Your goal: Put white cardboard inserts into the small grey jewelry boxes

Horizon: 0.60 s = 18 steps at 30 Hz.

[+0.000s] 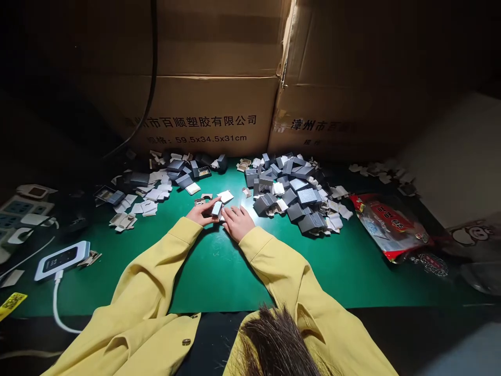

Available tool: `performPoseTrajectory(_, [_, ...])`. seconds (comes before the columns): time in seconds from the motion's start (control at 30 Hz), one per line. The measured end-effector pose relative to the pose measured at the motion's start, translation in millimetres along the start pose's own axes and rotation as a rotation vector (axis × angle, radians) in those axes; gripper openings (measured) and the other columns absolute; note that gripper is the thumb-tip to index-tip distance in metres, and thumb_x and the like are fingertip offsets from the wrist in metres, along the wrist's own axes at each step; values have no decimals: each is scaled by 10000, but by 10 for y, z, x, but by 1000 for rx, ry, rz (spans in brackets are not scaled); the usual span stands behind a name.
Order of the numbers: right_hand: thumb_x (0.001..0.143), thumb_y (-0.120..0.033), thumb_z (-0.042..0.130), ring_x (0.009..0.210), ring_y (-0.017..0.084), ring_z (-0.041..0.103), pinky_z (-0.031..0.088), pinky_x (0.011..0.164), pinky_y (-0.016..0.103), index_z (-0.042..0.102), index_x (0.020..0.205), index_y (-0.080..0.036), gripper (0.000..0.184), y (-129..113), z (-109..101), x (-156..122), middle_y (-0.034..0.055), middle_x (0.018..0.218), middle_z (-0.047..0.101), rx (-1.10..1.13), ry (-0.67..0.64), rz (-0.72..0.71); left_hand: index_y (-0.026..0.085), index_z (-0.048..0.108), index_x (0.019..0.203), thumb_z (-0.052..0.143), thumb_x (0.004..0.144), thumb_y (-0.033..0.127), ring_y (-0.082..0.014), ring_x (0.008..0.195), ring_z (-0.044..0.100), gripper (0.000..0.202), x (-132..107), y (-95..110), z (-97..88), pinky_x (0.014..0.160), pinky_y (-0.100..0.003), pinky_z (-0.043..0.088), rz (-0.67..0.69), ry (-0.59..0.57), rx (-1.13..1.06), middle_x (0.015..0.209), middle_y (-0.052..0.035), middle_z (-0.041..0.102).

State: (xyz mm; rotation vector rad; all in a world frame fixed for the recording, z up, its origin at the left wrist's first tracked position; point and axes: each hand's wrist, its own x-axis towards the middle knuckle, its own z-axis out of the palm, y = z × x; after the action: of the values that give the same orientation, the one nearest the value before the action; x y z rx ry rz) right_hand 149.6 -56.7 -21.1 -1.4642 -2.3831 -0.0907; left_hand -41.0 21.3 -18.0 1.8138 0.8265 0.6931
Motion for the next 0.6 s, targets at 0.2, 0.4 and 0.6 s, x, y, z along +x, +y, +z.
performPoseTrajectory(0.2, [929,-282,475,1323,330,389,295,1071,570,476,1352,-145,444,-176,-38,-48,145,1428,450,27,-71,106,182,467,1381,743,669,347,-172,835,602,782,-9,78,17,888,-367,489,-25,8,86,1088,-71,643])
performPoseTrajectory(0.4, [884,-221,530,1330,320,383,323,1078,533,510,1327,-150,449,-158,60,-34,137,1423,459,148,-16,157,190,482,1371,738,675,355,-221,991,610,759,-47,151,76,956,-376,458,-43,59,23,1138,-84,635])
performPoseTrajectory(0.6, [879,-272,472,1082,220,592,481,937,385,631,1159,-161,340,39,-32,18,109,1183,651,696,215,418,142,442,1396,762,652,376,-298,1203,520,843,-75,244,51,1040,-409,390,-43,66,-194,1280,-144,592])
